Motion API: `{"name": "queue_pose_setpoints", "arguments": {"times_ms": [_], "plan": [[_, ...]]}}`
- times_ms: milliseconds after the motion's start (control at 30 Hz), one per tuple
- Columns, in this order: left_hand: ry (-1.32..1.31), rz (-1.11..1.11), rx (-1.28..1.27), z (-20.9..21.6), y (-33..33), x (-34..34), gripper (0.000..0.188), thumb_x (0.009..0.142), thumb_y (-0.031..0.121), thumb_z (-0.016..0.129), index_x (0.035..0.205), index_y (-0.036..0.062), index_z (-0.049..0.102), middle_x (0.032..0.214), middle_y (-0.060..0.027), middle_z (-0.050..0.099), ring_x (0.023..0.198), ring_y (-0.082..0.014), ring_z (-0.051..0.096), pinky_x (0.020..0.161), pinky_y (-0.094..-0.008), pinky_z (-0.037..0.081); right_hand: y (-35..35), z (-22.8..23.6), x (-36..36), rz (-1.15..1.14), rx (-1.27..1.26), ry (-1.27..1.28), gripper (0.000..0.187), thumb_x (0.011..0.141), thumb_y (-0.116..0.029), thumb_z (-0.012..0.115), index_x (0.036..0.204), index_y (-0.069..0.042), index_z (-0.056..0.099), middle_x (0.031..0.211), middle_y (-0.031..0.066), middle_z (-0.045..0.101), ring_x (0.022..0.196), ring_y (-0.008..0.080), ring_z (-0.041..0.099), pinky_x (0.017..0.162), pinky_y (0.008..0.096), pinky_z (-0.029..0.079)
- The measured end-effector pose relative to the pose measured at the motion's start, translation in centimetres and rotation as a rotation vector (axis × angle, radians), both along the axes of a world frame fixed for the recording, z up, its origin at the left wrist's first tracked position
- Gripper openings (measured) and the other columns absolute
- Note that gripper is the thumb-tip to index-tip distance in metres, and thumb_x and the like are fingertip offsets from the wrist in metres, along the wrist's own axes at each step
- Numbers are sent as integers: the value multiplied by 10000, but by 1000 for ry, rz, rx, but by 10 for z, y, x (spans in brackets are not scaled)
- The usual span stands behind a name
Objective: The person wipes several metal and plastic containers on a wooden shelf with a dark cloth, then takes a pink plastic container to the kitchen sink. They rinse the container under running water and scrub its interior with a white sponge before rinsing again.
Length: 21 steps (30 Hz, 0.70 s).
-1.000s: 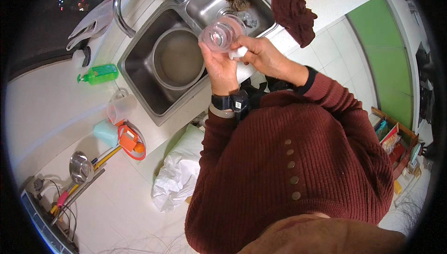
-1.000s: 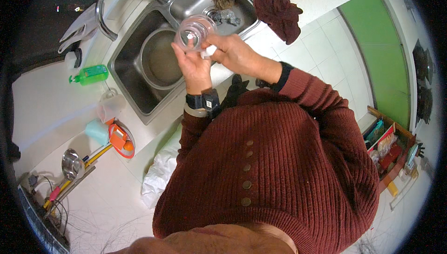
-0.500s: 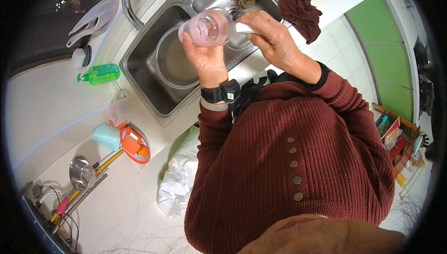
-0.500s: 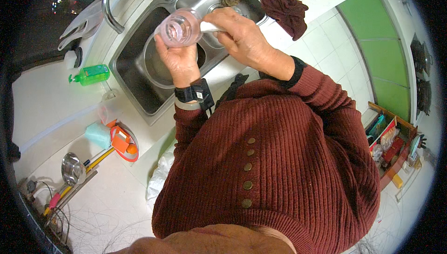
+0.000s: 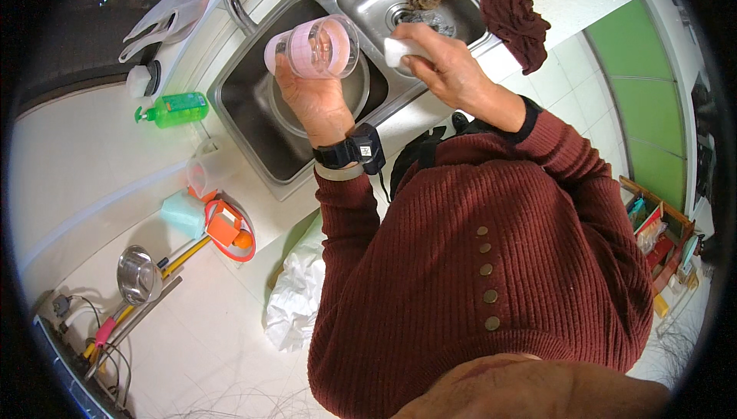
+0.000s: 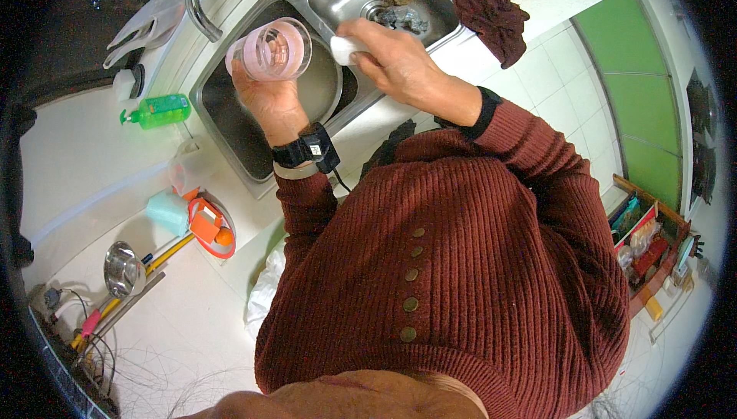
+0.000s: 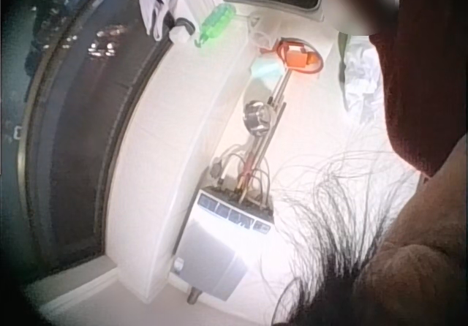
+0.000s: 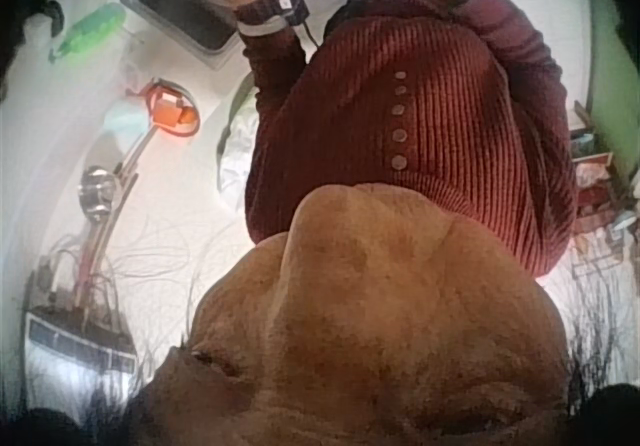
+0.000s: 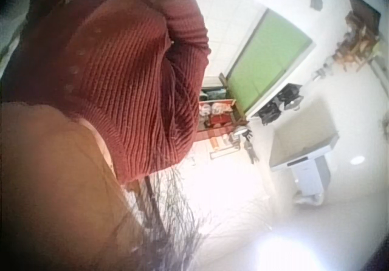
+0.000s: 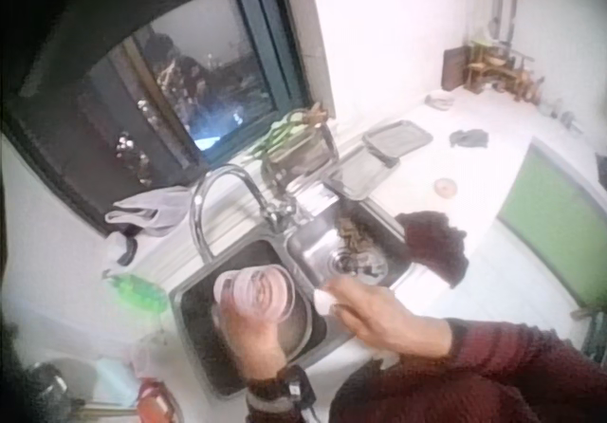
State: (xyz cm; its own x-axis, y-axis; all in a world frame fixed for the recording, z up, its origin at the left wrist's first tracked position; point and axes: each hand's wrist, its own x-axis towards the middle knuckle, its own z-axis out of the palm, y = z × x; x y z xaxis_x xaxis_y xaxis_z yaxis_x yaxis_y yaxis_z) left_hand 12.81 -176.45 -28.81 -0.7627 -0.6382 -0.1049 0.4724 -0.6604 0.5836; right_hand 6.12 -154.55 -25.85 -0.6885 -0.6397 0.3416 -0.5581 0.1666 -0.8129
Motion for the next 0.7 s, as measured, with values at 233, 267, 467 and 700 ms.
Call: {"name": "queue_pose_setpoints", "arguments": {"times_ms": [233,267,467,700], "plan": [[-63,-34,1,3,20,-6,629,886,479,731,1291,31,554,1222,-152,660,1100,-308,654,947,-484,544,-46,1,3,85,-6,407,428,792,47,648,1205,-61,680,1236,151,686,1087,355,685,881,400,581],[-69,-15,-22,3,23,-7,615,893,490,723,1276,37,561,1208,-144,665,1083,-294,658,932,-469,548,-50,-1,5,138,0,378,437,787,33,650,1210,-73,682,1241,125,686,1044,335,691,839,401,585],[-131,-96,13,4,28,-3,517,952,489,658,1210,48,577,1139,-108,674,1046,-257,658,934,-413,538,-46,-5,-20,289,390,743,239,768,-80,668,994,-74,743,1263,51,671,873,228,661,776,367,533],[-131,-48,-30,14,34,-18,517,972,484,632,1225,37,564,1168,-104,660,1089,-241,637,972,-401,502,-54,-5,-18,172,339,466,253,804,-54,656,1044,-51,736,1190,123,689,949,288,692,806,431,540]]}}
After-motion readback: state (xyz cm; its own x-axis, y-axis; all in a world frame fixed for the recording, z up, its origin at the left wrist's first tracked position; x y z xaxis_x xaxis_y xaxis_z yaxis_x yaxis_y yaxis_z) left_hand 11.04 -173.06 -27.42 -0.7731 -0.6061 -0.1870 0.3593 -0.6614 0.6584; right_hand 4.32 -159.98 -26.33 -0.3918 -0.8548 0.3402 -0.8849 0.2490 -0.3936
